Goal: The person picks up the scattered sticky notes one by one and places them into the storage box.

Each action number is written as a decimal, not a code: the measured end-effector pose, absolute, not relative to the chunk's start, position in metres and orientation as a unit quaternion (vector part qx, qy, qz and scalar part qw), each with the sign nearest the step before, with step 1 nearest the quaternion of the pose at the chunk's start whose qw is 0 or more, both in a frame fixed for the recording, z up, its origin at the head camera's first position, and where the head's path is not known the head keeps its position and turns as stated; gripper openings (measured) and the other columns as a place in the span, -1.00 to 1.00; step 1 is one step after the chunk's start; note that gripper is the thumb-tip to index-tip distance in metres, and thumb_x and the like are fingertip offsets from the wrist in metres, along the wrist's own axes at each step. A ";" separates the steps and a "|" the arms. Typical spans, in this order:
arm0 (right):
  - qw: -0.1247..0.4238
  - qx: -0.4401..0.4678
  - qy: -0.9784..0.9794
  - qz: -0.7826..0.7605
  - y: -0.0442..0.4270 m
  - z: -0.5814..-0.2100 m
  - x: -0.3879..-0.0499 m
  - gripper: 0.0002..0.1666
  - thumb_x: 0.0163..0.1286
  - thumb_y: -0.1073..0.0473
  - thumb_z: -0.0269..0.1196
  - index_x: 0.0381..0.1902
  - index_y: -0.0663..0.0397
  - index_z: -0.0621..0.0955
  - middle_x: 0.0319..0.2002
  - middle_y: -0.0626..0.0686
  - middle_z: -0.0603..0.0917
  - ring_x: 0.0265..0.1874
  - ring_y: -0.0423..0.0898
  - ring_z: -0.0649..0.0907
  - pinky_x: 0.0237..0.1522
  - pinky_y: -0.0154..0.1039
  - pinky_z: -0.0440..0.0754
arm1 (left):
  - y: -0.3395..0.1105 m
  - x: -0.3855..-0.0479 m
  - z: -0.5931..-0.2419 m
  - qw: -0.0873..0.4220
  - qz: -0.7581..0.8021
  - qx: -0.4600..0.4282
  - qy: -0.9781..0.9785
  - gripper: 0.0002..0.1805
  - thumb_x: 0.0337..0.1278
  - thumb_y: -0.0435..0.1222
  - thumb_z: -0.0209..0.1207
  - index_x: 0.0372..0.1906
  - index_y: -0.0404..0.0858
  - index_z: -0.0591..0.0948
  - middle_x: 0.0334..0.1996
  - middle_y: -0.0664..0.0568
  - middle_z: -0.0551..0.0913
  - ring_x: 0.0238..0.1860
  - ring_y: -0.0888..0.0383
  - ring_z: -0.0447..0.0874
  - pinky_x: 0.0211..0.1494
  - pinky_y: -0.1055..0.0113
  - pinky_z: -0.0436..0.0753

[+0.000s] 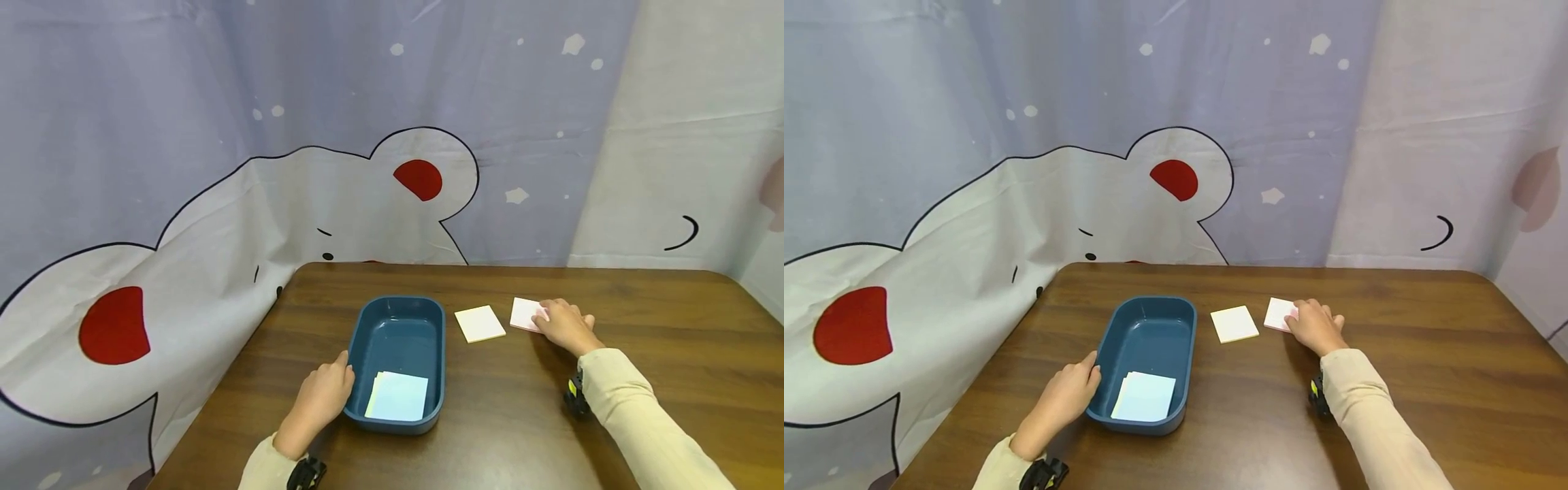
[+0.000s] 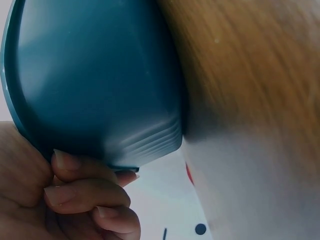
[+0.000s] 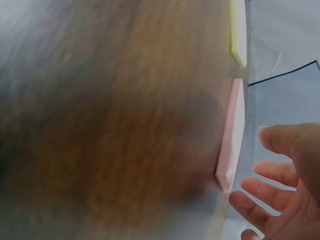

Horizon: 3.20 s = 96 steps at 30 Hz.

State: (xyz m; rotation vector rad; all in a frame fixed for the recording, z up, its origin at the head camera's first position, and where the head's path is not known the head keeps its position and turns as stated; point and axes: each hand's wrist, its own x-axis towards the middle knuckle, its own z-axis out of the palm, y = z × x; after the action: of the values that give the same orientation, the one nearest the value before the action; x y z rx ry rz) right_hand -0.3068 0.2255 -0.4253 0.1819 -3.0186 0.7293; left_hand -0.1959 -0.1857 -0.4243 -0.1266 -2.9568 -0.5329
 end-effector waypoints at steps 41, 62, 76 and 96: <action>-0.013 0.054 -0.976 0.210 0.240 -0.426 -0.302 -0.55 0.21 0.01 0.31 -0.44 0.28 0.39 -0.35 0.33 0.31 -0.29 0.30 0.31 -0.24 0.16 0.13 | -0.185 -0.195 -0.426 0.083 -0.153 -0.052 -0.983 -0.60 0.30 -0.30 0.02 0.13 -0.47 0.52 -0.33 -0.34 0.70 -0.57 -0.07 0.62 -0.51 0.05 0.55; 0.094 0.067 -0.970 0.213 0.240 -0.433 -0.297 -0.75 0.20 0.23 0.28 -0.29 0.38 0.58 -0.31 0.33 0.69 -0.35 0.26 0.63 -0.27 0.12 0.12 | -0.188 -0.196 -0.429 0.080 -0.148 -0.047 -0.985 -0.60 0.30 -0.29 0.01 0.13 -0.45 0.52 -0.34 -0.33 0.70 -0.53 -0.14 0.65 -0.46 0.00 0.56; 0.086 0.044 -0.955 0.279 0.239 -0.418 -0.301 -0.68 0.25 0.19 0.26 -0.19 0.39 0.64 -0.28 0.31 0.71 -0.25 0.36 0.61 -0.28 0.15 0.16 | -0.188 -0.197 -0.428 0.079 -0.156 -0.047 -0.983 -0.60 0.31 -0.30 0.00 0.13 -0.46 0.51 -0.32 -0.35 0.69 -0.50 -0.17 0.65 -0.44 -0.01 0.57; 0.074 0.101 -0.928 0.351 0.199 -0.368 -0.290 -0.67 0.26 0.25 0.24 -0.12 0.46 0.61 -0.32 0.32 0.72 -0.43 -0.02 0.69 -0.40 -0.23 0.55 | -0.185 -0.197 -0.428 0.071 -0.164 -0.050 -0.983 -0.59 0.33 -0.29 -0.02 0.15 -0.47 0.49 -0.31 -0.34 0.70 -0.53 -0.10 0.64 -0.42 0.02 0.58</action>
State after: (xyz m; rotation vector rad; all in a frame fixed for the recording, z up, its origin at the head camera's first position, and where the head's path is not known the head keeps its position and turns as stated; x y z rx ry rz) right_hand -0.2901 0.1991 -0.3677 0.3038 -2.7864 1.0534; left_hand -0.1973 -0.1845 -0.4283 -0.1517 -2.9548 -0.4920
